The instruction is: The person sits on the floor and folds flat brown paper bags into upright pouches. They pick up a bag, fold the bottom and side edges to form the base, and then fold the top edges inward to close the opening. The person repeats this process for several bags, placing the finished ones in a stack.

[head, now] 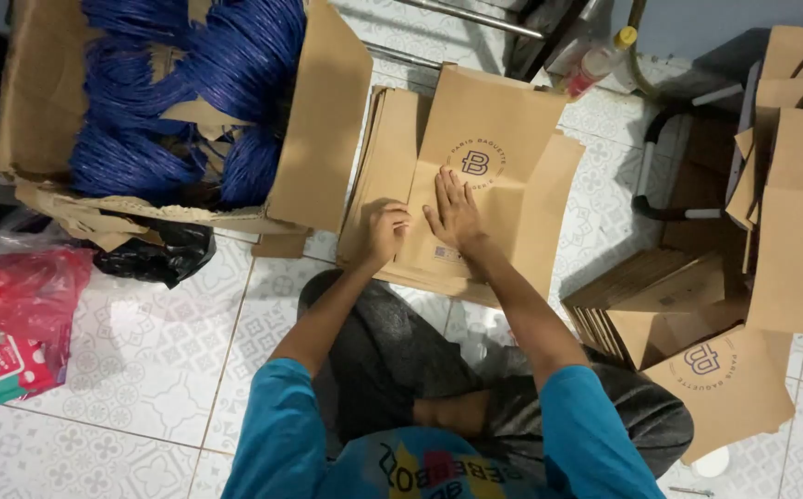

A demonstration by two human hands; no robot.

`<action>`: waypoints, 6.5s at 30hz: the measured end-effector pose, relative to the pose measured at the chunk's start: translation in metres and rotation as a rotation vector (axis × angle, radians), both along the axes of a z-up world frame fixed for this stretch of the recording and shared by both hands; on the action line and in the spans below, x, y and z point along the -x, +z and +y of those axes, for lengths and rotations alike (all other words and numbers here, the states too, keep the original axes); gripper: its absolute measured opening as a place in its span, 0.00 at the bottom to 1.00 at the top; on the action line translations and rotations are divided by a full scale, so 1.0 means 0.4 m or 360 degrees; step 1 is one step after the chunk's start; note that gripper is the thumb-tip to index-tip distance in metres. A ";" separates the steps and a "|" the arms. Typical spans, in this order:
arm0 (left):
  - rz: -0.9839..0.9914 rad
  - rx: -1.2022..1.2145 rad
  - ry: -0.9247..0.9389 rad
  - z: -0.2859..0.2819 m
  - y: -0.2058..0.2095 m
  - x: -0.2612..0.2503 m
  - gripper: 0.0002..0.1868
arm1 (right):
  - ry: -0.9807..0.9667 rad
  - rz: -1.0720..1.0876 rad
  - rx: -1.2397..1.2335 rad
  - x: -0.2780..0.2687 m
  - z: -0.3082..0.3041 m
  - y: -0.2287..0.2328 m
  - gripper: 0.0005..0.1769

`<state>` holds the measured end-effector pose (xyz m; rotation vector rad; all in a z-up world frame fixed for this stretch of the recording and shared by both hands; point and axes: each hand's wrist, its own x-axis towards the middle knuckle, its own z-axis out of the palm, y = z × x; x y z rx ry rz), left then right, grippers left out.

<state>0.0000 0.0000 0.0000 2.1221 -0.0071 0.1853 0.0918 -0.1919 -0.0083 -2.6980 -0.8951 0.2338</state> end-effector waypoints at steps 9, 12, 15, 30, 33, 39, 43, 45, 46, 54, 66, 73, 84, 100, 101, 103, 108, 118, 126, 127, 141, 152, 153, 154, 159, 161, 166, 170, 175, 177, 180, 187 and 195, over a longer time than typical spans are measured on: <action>0.0111 -0.0129 0.0077 -0.009 0.092 0.001 0.14 | -0.0026 0.0103 0.0121 0.069 0.023 0.017 0.41; 0.0068 -0.0211 0.0054 -0.011 0.098 0.006 0.12 | 0.0232 -0.0200 -0.0061 0.178 -0.011 -0.031 0.38; -0.0177 -0.0292 0.0019 -0.010 0.208 0.025 0.08 | 0.0317 -0.0339 -0.0079 0.310 -0.024 0.044 0.34; 0.0230 -0.1333 -0.0621 -0.165 0.037 0.026 0.36 | -0.0169 -0.0219 0.0000 0.076 -0.143 -0.015 0.16; 0.0220 -0.1246 -0.0569 -0.164 0.076 0.018 0.32 | -0.0028 -0.0388 -0.0040 -0.109 -0.225 -0.024 0.15; 0.0658 -0.1501 -0.0631 -0.233 0.145 0.001 0.39 | -0.0076 -0.0229 -0.0557 -0.147 -0.272 0.084 0.12; 0.0936 -0.1420 -0.0686 -0.266 0.195 -0.025 0.42 | -0.0077 -0.0306 -0.0610 -0.159 -0.264 0.053 0.13; 0.0885 -0.1315 -0.0631 -0.262 0.217 -0.018 0.45 | -0.0045 -0.0338 -0.0676 -0.152 -0.268 0.053 0.10; 0.0891 -0.1318 -0.0641 -0.275 0.221 -0.011 0.45 | -0.0054 -0.0331 -0.0677 -0.133 -0.283 0.047 0.10; 0.1063 -0.1234 -0.0622 -0.288 0.235 -0.029 0.57 | 0.0058 -0.0228 -0.0688 -0.010 -0.303 0.087 0.39; 0.0947 -0.1342 -0.0666 -0.272 0.180 -0.027 0.39 | 0.0510 -0.0049 -0.0134 0.314 -0.345 0.176 0.43; 0.0849 -0.1452 -0.0599 -0.247 0.198 -0.007 0.38 | -0.0049 -0.0024 -0.0491 0.333 -0.309 0.195 0.26; 0.0312 -0.0960 -0.0082 -0.189 0.051 0.022 0.25 | -0.1445 0.0840 -0.1140 0.268 -0.357 0.075 0.32; 0.0775 0.0865 0.0388 -0.075 -0.172 0.077 0.29 | -0.1550 0.0756 -0.1397 0.289 -0.403 0.012 0.18; 0.0704 0.0900 0.0392 -0.079 -0.155 0.082 0.27 | -0.1520 0.0699 -0.1342 0.294 -0.407 0.027 0.18; 0.0634 0.0934 0.0397 -0.097 -0.135 0.086 0.26 | -0.1491 0.0645 -0.1287 0.303 -0.400 0.081 0.19; 0.0363 0.0205 0.0465 -0.149 -0.023 0.123 0.25 | -0.1018 -0.0267 -0.0300 0.300 -0.339 0.089 0.41; 0.0270 -0.0308 -0.0036 -0.126 0.027 0.112 0.14 | -0.0218 0.0412 -0.0329 0.343 -0.107 0.132 0.35; 0.0049 -0.0692 0.0040 -0.145 0.065 0.121 0.08 | -0.0468 0.0321 -0.0078 0.329 -0.228 0.116 0.39; 0.0047 -0.0702 0.0048 -0.139 0.079 0.125 0.08 | -0.0460 0.0320 -0.0088 0.330 -0.229 0.107 0.39; 0.0259 -0.0637 -0.0013 -0.146 0.124 0.123 0.11 | -0.0956 0.0488 -0.0016 0.393 -0.276 0.145 0.45; 0.0377 -0.0150 -0.0356 -0.142 -0.003 0.173 0.37 | -0.0658 -0.0031 -0.0131 0.415 -0.150 0.196 0.35; 0.0303 -0.0057 -0.0446 -0.156 0.037 0.204 0.36 | -0.0523 0.0008 -0.0230 0.415 -0.119 0.194 0.32; 0.0313 -0.0052 -0.0442 -0.168 0.060 0.219 0.36 | -0.0519 0.0017 -0.0224 0.394 -0.100 0.158 0.32; 0.0497 -0.0053 -0.0551 -0.171 0.042 0.239 0.40 | -0.0472 -0.0061 0.0005 0.222 -0.029 0.050 0.34; 0.0536 -0.0025 -0.0563 -0.168 0.089 0.235 0.38 | -0.0532 0.0062 0.0017 0.156 -0.013 0.070 0.37; 0.0598 0.0089 -0.0598 -0.165 0.090 0.229 0.38 | -0.0608 0.0098 -0.0086 -0.039 0.007 0.025 0.39; 0.1176 0.0490 -0.0443 -0.150 0.170 0.204 0.40 | -0.0570 -0.0076 -0.0099 -0.157 0.018 0.010 0.41; 0.0947 0.0121 -0.0666 -0.152 0.176 0.200 0.37 | -0.0494 -0.0114 0.0011 -0.262 -0.004 -0.016 0.40; 0.0926 0.0064 -0.0640 -0.158 0.180 0.212 0.40 | -0.0481 -0.0264 -0.0136 -0.263 -0.035 -0.045 0.37; 0.1637 0.0357 -0.0151 -0.173 0.302 0.157 0.51 | -0.0325 -0.0329 -0.0238 -0.183 -0.059 0.002 0.35; 0.0938 -0.0167 -0.0474 -0.193 0.131 0.209 0.34 | -0.0361 -0.0351 -0.0140 0.191 -0.220 0.070 0.36; 0.1194 -0.0140 -0.0476 -0.214 0.179 0.199 0.35 | -0.0592 0.0215 0.0065 0.016 -0.304 0.041 0.51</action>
